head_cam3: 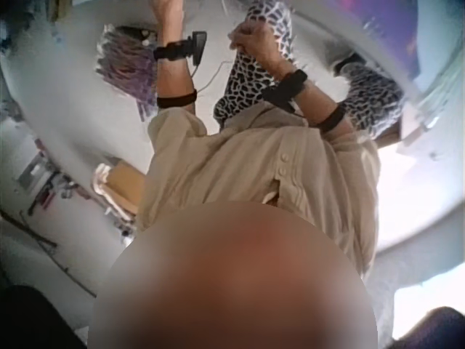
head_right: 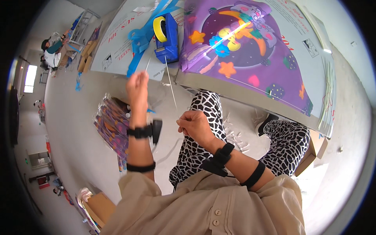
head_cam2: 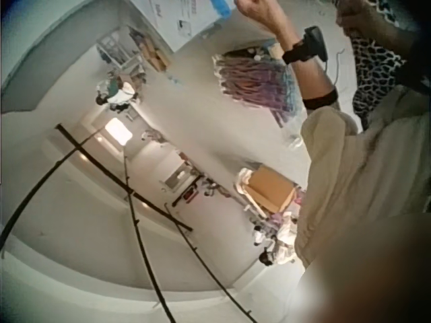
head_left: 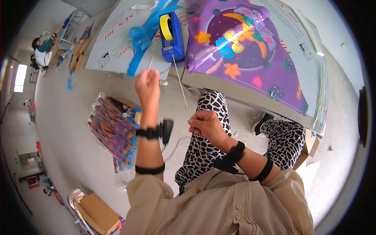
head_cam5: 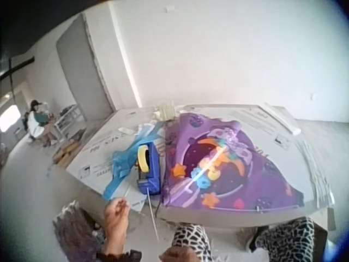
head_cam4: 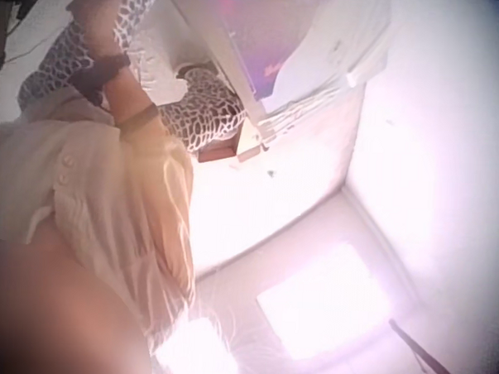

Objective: Assembling a colorful kite by attaching a support rod and securing it with adhesive tape.

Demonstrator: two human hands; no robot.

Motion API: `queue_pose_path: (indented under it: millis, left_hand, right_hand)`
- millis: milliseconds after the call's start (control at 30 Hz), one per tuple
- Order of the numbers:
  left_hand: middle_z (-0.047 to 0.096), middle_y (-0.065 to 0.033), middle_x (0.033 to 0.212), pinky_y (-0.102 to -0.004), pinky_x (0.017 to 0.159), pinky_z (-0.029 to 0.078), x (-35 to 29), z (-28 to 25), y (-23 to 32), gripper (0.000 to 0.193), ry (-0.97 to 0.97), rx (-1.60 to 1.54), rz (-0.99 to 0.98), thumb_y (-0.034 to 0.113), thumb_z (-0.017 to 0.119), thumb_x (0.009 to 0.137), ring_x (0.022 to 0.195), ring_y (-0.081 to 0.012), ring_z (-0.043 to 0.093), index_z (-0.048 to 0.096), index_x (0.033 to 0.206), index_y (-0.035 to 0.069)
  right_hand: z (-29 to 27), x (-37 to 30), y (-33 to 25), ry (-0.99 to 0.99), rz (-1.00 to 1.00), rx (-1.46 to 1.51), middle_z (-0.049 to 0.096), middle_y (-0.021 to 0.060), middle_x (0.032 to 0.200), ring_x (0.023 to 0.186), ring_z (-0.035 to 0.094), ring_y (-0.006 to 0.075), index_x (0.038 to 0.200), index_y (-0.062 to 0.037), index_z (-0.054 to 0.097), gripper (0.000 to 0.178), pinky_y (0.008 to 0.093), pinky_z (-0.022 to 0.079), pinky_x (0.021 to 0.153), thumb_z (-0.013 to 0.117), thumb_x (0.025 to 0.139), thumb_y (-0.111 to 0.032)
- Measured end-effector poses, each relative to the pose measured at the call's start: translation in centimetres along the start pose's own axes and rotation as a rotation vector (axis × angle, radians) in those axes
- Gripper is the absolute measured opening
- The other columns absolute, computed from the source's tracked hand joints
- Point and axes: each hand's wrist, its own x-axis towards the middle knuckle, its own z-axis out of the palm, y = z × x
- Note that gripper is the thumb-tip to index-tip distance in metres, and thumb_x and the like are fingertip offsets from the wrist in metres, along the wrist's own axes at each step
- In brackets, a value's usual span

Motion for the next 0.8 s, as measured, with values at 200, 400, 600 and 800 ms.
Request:
queue_pose_path:
  millis: [200, 400, 600, 800]
  left_hand:
    - [0.066, -0.0131, 0.092, -0.0299, 0.074, 0.047, 9.5, 5.1, 1.5, 0.034, -0.178, 0.175, -0.33, 0.016, 0.071, 0.076, 0.084, -0.0181, 0.061, 0.063, 0.099, -0.007]
    - [0.046, 0.0034, 0.06, -0.0289, 0.053, 0.03, 13.6, 6.2, -0.2, 0.02, -0.194, 0.12, -0.511, 0.015, 0.077, 0.067, 0.053, -0.0099, 0.038, 0.059, 0.066, 0.01]
    - [0.064, -0.0102, 0.079, -0.0361, 0.068, 0.045, 11.8, 7.9, 2.2, 0.022, -0.196, 0.111, -0.539, -0.008, 0.069, 0.066, 0.07, -0.0231, 0.061, 0.065, 0.087, -0.003]
    - [0.041, 0.005, 0.057, -0.0252, 0.05, 0.029, 12.9, 5.9, 3.0, 0.013, -0.227, -0.238, -0.583, 0.011, 0.07, 0.074, 0.047, -0.0069, 0.032, 0.058, 0.072, 0.007]
  right_hand:
    - [-0.7, 1.8, 0.0, 0.009, -0.076, -0.05, 0.06, 0.0061, 0.06, 0.048, 0.051, 0.0062, 0.069, 0.0034, 0.061, 0.015, 0.0194, 0.037, 0.043, 0.059, 0.083, -0.003]
    - [-0.5, 1.9, -0.1, -0.014, -0.028, 0.018, 0.061, 0.0082, 0.063, 0.047, 0.048, 0.0051, 0.072, 0.0033, 0.061, 0.014, 0.019, 0.035, 0.041, 0.059, 0.084, -0.003]
    - [-1.1, 2.4, 0.7, 0.01, -0.046, 0.091, 0.06, 0.0077, 0.059, 0.044, 0.05, 0.0065, 0.069, 0.0031, 0.06, 0.015, 0.0196, 0.034, 0.038, 0.059, 0.083, -0.002]
    - [-0.9, 2.4, 0.8, -0.015, -0.036, 0.027, 0.062, 0.0097, 0.065, 0.047, 0.047, 0.0055, 0.071, 0.002, 0.059, 0.014, 0.0189, 0.033, 0.04, 0.06, 0.084, -0.003]
